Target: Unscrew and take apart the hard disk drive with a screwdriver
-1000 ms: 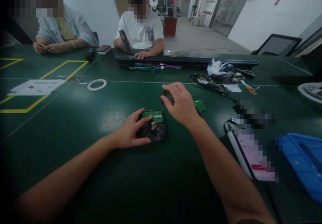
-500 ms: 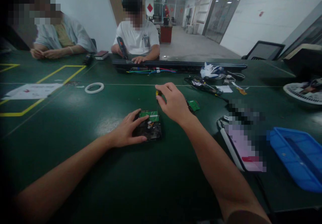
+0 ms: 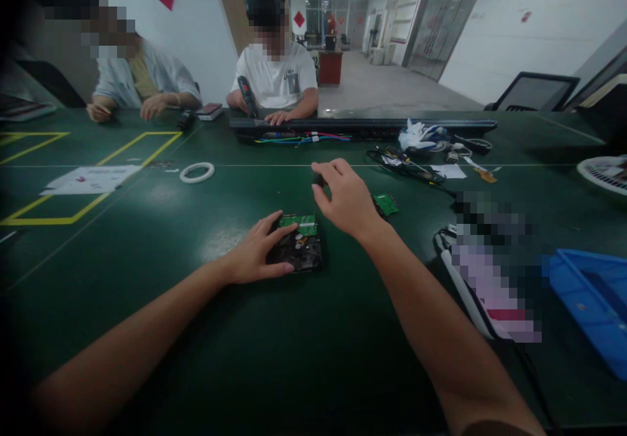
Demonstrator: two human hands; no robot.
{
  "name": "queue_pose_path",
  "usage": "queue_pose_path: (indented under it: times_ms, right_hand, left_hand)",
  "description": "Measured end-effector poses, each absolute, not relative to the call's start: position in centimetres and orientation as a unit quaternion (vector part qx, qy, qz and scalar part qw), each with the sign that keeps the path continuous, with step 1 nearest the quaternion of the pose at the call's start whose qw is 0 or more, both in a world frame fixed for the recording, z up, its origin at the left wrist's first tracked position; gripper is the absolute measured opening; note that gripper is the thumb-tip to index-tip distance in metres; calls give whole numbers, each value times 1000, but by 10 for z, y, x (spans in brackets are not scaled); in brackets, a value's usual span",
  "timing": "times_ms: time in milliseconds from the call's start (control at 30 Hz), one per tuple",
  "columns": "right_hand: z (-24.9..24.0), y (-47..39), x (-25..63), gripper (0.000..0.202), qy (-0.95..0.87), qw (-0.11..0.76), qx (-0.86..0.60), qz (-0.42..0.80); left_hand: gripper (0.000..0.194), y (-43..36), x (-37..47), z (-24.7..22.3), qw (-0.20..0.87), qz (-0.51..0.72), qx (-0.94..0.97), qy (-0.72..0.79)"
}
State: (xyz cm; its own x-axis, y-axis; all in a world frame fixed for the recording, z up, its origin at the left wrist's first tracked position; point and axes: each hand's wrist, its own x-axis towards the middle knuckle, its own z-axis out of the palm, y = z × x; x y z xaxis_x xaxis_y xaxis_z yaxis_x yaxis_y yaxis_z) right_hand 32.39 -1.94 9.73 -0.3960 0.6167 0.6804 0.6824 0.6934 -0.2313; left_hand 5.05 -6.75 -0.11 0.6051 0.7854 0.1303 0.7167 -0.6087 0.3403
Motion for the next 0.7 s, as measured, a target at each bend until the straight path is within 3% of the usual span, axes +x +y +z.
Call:
queue_pose_path:
  times_ms: [433,700]
  right_hand:
    - [91,-19,320,29,-825,389,-407,-57]
    - [85,-16,317,49,-819,391,-419,28]
  left_hand:
    - [97,-70,51,2,123,149,888,417]
    - [97,-71,51,3,129,140,885,425]
